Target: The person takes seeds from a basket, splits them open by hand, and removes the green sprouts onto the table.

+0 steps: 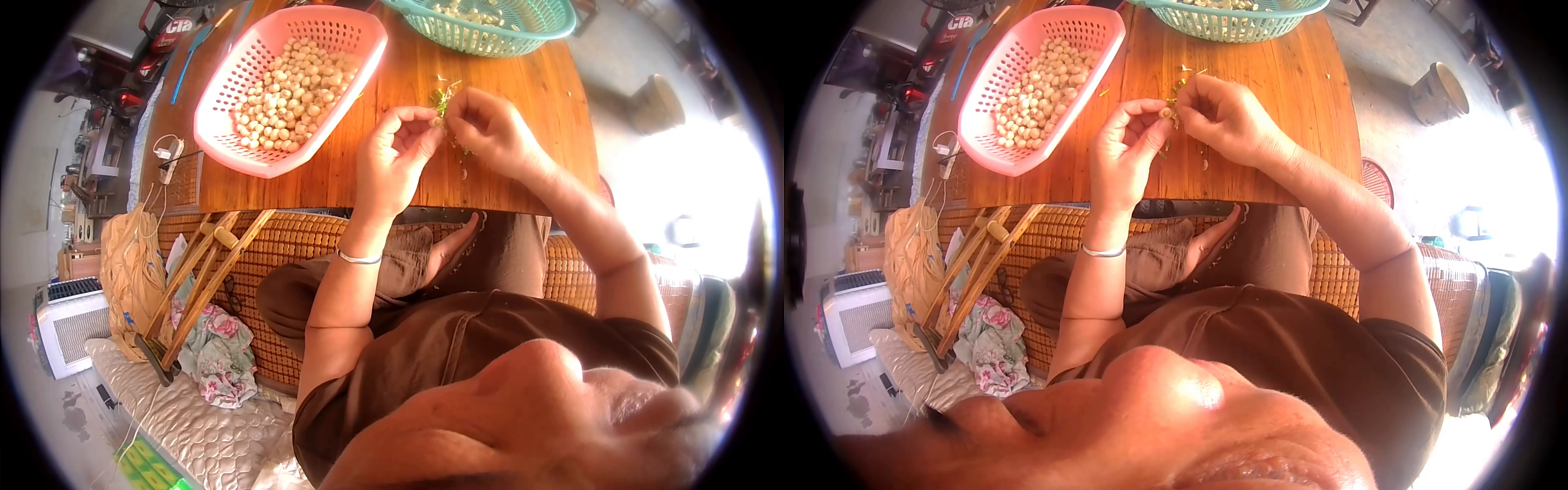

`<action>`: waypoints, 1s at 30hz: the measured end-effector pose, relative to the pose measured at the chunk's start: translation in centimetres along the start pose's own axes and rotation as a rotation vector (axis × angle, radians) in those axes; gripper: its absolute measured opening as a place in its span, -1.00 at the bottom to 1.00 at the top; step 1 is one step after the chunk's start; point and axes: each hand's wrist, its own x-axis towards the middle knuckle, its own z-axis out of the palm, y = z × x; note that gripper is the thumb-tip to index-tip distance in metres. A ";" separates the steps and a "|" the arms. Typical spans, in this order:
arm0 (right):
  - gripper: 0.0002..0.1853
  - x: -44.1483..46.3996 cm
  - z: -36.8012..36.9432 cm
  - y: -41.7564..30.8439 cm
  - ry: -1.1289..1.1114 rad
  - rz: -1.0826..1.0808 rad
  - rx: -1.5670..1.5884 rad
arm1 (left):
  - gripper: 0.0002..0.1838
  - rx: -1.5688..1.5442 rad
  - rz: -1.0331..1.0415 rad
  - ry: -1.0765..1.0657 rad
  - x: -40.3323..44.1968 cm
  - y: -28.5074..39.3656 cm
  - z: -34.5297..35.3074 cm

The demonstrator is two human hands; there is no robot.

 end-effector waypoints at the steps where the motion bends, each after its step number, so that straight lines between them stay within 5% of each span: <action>1: -0.90 0.0 0.0 -0.1 -0.012 0.007 -0.006 | -0.82 -0.023 0.004 -0.016 0.0 0.0 0.0; 19: -0.88 0.1 0.4 -0.1 -0.009 -0.115 0.165 | -0.85 -0.045 -0.030 0.021 0.1 -0.1 -0.3; 30: -0.94 0.0 0.0 -0.3 0.031 0.007 -0.008 | -0.84 -0.019 -0.046 0.033 0.1 0.5 -0.1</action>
